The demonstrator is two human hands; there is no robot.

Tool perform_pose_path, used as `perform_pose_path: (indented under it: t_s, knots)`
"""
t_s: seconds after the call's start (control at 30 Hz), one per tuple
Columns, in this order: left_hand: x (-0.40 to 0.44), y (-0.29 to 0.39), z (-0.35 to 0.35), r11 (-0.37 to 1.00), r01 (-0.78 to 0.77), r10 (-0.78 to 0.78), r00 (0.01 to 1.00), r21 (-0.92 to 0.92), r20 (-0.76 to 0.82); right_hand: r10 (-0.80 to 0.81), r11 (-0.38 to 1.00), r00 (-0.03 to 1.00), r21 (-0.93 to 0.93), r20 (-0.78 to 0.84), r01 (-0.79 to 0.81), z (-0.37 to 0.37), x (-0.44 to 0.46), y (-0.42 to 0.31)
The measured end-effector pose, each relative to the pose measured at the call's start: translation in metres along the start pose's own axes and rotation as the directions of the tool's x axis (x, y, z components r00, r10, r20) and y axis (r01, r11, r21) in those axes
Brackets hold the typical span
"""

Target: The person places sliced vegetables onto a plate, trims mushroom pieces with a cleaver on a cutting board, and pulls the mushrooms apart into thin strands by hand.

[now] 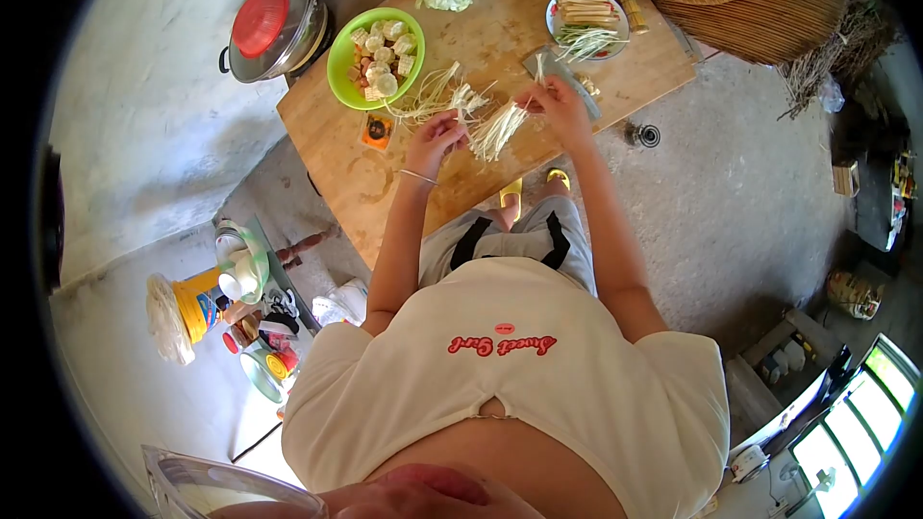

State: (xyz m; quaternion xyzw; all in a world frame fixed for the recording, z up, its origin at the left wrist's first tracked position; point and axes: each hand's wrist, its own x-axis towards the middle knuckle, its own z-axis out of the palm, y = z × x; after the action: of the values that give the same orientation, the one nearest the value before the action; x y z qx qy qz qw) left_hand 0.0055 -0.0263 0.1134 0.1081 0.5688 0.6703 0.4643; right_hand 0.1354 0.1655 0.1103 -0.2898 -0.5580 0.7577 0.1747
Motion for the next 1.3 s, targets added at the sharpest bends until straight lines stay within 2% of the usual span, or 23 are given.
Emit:
perform_pose_path:
  t_s: [0.03,0.1,0.13,0.2,0.3,0.4,0.53,0.6,0.63,0.7,0.73,0.8,0.87,0.93,0.97,1.03,1.13,1.3]
  knots:
    - [-0.001,0.001,0.001,0.999,0.017,-0.017,1.0,-0.029,-0.016,-0.001,1.0,1.0,0.0,0.0,0.001,0.001,-0.001,0.001]
    - [0.0,0.001,0.003,0.998,0.033,-0.034,0.999,-0.058,-0.028,0.051,0.994,0.993,-0.1,0.103,-0.041,0.005,-0.004,0.003]
    - [0.0,0.001,0.003,0.997,0.049,-0.05,0.999,-0.059,-0.016,0.051,0.994,0.994,-0.101,0.099,-0.041,0.012,-0.009,0.006]
    - [0.001,0.001,0.005,0.996,0.065,-0.065,0.998,-0.058,-0.004,0.134,0.991,0.955,-0.046,0.264,-0.127,0.032,-0.021,0.012]
    - [0.002,0.0,0.005,0.998,0.041,-0.039,0.999,-0.043,0.028,0.197,0.98,0.92,-0.075,0.339,-0.182,0.05,-0.029,0.011]
    - [0.002,-0.003,0.003,0.999,-0.009,0.009,1.0,0.048,0.001,0.177,0.979,0.909,-0.166,0.377,-0.121,0.048,-0.027,0.014]
    - [-0.003,0.002,0.006,0.998,0.042,-0.04,0.998,0.037,-0.055,0.13,0.991,0.92,-0.07,0.369,-0.112,0.042,-0.027,0.007]
    - [-0.003,0.002,0.005,0.998,0.066,-0.065,0.996,0.006,-0.068,0.106,0.994,0.961,-0.062,0.256,-0.093,0.033,-0.02,0.008]
    - [-0.004,0.002,0.004,0.997,0.08,-0.08,0.995,0.002,-0.057,0.106,0.994,0.96,-0.062,0.258,-0.093,0.027,-0.017,0.008]
    - [-0.005,0.004,0.004,0.996,0.094,-0.094,0.995,-0.002,-0.045,0.053,0.998,0.996,-0.028,0.074,-0.051,0.012,-0.012,0.006]
    - [-0.006,0.007,0.005,0.995,0.098,-0.098,0.994,-0.002,-0.045,0.054,0.998,0.996,-0.028,0.075,-0.052,0.005,-0.011,0.001]
    - [-0.009,0.012,0.008,0.995,0.101,-0.101,0.994,-0.003,-0.045,-0.042,0.999,0.99,0.002,-0.133,0.042,-0.009,-0.009,-0.009]
    - [-0.012,0.015,0.01,0.993,0.109,-0.109,0.994,-0.054,-0.006,0.003,0.998,0.993,0.069,-0.121,0.006,-0.009,-0.012,-0.013]
    - [-0.011,0.015,0.014,0.99,0.115,-0.114,0.993,-0.085,0.01,0.018,0.999,0.998,-0.036,0.054,-0.016,0.004,-0.02,-0.012]
    - [-0.011,0.014,0.016,0.986,0.119,-0.117,0.993,-0.117,0.024,0.018,0.999,0.999,-0.036,0.051,-0.017,0.012,-0.022,-0.007]
    - [-0.007,0.007,0.018,0.986,0.099,-0.099,0.995,-0.135,0.006,0.131,0.991,0.973,0.008,0.188,-0.135,0.03,-0.024,0.011]
    - [-0.005,-0.002,0.015,0.98,0.089,-0.091,0.996,-0.177,-0.002,0.086,0.996,0.963,-0.051,0.254,-0.075,0.045,-0.029,0.022]
    - [-0.006,-0.007,0.018,0.97,0.123,-0.121,0.992,-0.208,0.02,0.149,0.988,0.957,0.009,0.25,-0.156,0.05,-0.034,0.02]
